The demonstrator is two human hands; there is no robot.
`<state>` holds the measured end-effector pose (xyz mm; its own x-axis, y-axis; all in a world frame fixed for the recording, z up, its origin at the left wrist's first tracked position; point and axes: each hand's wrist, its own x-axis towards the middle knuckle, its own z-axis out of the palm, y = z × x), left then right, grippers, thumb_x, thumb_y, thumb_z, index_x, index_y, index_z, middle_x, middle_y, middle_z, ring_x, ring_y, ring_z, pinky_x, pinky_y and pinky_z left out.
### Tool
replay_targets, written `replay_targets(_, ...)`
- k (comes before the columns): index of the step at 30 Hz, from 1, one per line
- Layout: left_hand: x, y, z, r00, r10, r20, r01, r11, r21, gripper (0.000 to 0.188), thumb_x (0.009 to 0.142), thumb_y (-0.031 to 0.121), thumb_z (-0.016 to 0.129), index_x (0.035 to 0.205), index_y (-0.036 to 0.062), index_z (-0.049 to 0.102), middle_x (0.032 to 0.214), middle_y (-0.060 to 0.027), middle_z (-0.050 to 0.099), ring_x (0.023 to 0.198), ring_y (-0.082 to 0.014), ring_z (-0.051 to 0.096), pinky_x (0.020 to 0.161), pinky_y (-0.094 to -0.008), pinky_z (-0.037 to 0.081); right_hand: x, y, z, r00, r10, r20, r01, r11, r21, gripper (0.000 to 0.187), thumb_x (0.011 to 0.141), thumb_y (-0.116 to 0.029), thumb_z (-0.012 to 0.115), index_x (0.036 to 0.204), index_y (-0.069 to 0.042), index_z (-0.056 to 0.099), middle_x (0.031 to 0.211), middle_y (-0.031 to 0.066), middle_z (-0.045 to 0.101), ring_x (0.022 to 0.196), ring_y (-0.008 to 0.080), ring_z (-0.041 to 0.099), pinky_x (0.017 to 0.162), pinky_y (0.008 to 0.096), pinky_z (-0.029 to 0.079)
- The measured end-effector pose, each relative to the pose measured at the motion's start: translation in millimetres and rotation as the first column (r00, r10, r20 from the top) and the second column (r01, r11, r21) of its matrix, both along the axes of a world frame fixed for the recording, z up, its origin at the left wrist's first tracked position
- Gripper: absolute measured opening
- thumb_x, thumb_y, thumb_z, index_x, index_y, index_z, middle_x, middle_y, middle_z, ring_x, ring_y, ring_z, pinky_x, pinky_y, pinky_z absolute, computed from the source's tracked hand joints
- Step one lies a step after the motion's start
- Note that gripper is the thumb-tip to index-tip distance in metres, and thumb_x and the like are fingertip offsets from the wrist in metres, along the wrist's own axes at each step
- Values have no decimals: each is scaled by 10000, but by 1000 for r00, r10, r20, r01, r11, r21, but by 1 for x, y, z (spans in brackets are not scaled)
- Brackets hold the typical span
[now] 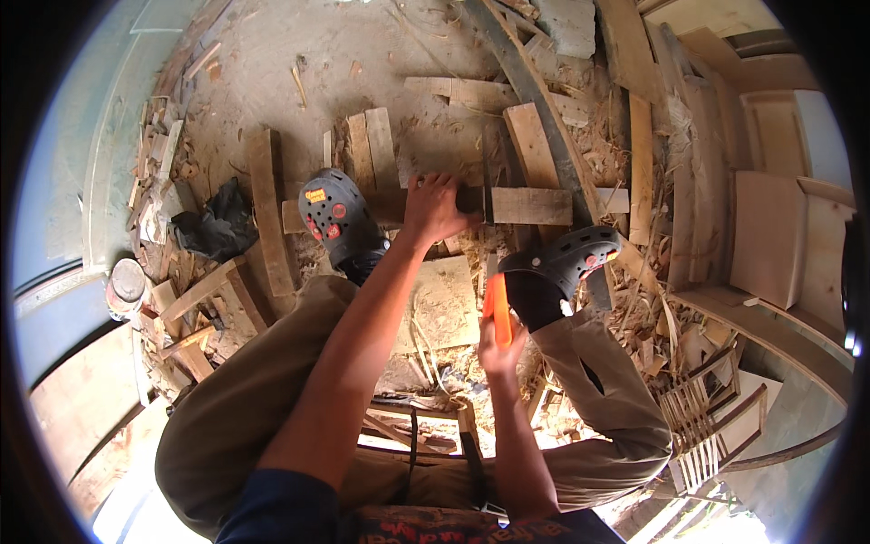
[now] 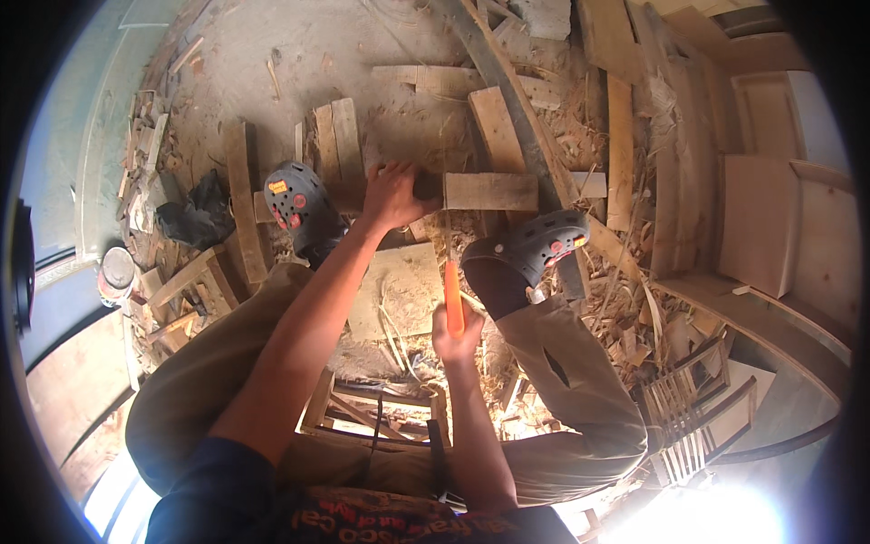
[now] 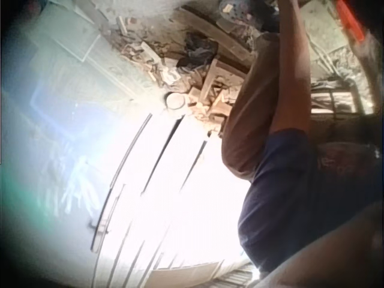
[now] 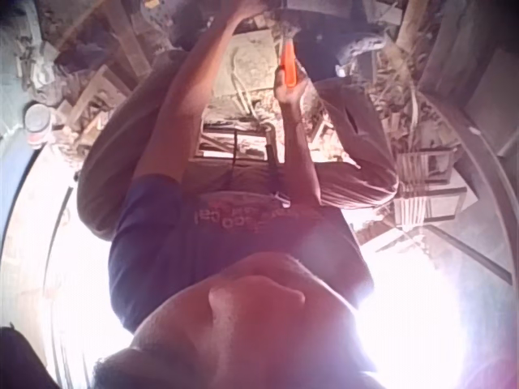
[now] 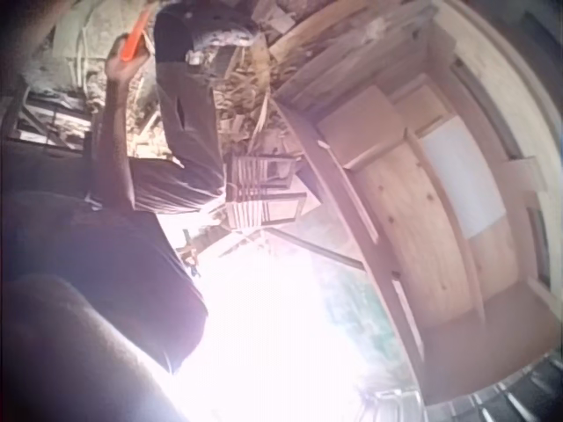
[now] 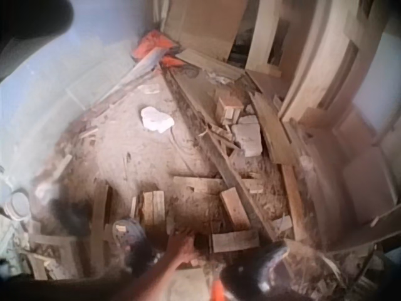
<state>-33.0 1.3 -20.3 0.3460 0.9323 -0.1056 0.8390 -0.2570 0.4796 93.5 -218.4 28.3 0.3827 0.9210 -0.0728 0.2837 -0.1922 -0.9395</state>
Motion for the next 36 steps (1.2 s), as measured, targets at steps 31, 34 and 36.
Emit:
replay_targets(31, 8, 1, 8, 963, -212, -164, 204, 977, -62, 983, 601, 708, 796, 1280, 39, 560, 1222, -143, 645, 1183, -325, 594, 964, -521, 469, 76, -55, 55, 993, -71, 96, 73, 997, -21, 212, 873, -158, 571, 728, -8, 531, 612, 8, 486, 530, 96, 452, 467, 291, 346)
replay_targets(34, 14, -21, 9, 951, -168, -259, 199, 975, 101, 894, 649, 657, 794, 1275, 64, 557, 1278, -122, 581, 1236, -288, 533, 1007, -524, 425, 64, -45, 43, 994, -77, 75, 80, 996, -36, 169, 867, -107, 581, 724, -24, 545, 516, 38, 472, 444, 124, 464, 433, 320, 366)
replay_targets(36, 19, -28, 8, 939, -133, -316, 172, 980, 97, 821, 672, 622, 801, 1246, 81, 574, 1325, -110, 533, 1272, -276, 490, 1006, -523, 399, 55, -36, 42, 991, -66, 116, 56, 995, 84, 199, 876, -113, 593, 706, -35, 526, 517, 39, 464, 442, 126, 458, 431, 326, 361)
